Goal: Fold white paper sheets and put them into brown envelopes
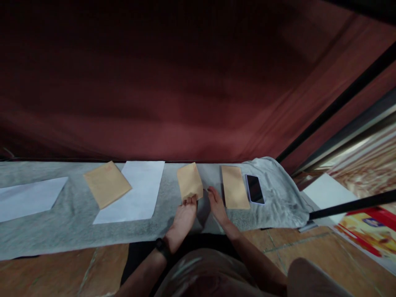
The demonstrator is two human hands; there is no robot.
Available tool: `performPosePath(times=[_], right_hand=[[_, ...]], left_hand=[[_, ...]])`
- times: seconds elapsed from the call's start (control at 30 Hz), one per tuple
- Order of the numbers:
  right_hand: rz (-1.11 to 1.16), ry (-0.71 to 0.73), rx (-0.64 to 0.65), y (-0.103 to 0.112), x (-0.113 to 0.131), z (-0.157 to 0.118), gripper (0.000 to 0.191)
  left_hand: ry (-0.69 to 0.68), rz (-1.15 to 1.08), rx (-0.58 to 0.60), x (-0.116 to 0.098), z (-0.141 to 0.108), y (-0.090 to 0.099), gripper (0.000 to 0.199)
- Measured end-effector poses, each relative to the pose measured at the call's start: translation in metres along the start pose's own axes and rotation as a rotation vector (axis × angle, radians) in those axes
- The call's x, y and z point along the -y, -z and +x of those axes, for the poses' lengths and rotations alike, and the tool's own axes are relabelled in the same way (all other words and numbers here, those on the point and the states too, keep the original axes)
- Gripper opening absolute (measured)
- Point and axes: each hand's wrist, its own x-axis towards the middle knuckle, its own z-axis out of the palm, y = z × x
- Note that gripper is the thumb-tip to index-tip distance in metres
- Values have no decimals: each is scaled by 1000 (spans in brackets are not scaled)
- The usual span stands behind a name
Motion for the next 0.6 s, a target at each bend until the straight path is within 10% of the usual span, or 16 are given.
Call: performPosePath(times=[0.13, 0.3, 0.6], right_hand=[[132, 62, -100, 17, 3, 5, 53], [10, 267, 78, 23, 21, -9, 47], [-182, 580, 440, 17, 25, -50, 52]], left_hand=[[415, -683, -186, 2, 1, 17, 17], [847, -1663, -240, -8, -14, -1, 10], [1014, -1723, -102, -10, -31, -20, 18]])
